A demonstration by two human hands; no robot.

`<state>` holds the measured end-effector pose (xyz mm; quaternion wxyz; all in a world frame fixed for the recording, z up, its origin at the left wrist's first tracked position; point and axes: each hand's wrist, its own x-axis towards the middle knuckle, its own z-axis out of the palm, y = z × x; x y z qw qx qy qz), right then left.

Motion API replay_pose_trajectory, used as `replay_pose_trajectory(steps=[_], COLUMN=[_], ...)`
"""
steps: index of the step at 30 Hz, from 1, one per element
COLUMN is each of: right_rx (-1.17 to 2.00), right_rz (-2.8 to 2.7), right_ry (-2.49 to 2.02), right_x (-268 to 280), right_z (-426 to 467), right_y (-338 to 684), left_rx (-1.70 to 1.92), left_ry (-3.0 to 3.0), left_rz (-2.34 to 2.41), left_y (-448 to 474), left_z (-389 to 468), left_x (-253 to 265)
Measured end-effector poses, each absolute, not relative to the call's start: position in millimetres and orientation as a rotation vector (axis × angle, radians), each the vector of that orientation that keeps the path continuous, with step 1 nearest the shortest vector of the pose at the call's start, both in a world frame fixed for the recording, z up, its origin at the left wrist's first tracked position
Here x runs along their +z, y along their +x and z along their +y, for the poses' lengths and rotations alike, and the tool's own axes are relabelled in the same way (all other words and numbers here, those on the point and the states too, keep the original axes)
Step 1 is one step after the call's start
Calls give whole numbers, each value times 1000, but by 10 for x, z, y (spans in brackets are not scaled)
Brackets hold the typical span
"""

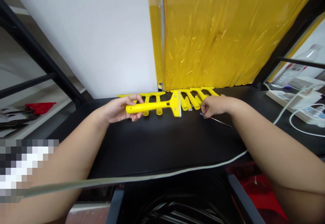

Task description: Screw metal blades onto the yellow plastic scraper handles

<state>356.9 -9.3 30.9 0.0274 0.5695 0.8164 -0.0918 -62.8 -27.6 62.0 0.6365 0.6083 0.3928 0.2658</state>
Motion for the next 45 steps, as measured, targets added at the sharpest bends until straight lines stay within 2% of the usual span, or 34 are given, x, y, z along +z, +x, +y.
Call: replay_pose_trajectory(steps=[3,9,14,18,22,31,37,45], right_rx=[-590,-1307,-1623,-1661,-1684,-2084,-2166,-2216], right_rz=[2487,3112,3344,3561,3597,3465,3306,3315], right_ry=[1684,1637,1723,1911,2022,1455,1357,1383], right_x=[362,423,400,470,500,233,183,153], right_z=[-135,-281,-345,-334,-329,-357,-432,-424], right_y=[3567,3379,3190,3178,3177,2971,2812,2753], left_rx=[394,224,267,315,138,-116,248,329], left_ry=[1365,1324,1383,1690,1944,2518,2703,2621], left_rz=[914,902,872,873,885,1135,882,766], left_y=[-680,-545,-530,-614,-682,-418,-119,-35], left_z=[-273,-356,-436,-436,-392,-480,-602,-554], left_x=[594,527,620,732,720,531,317,154])
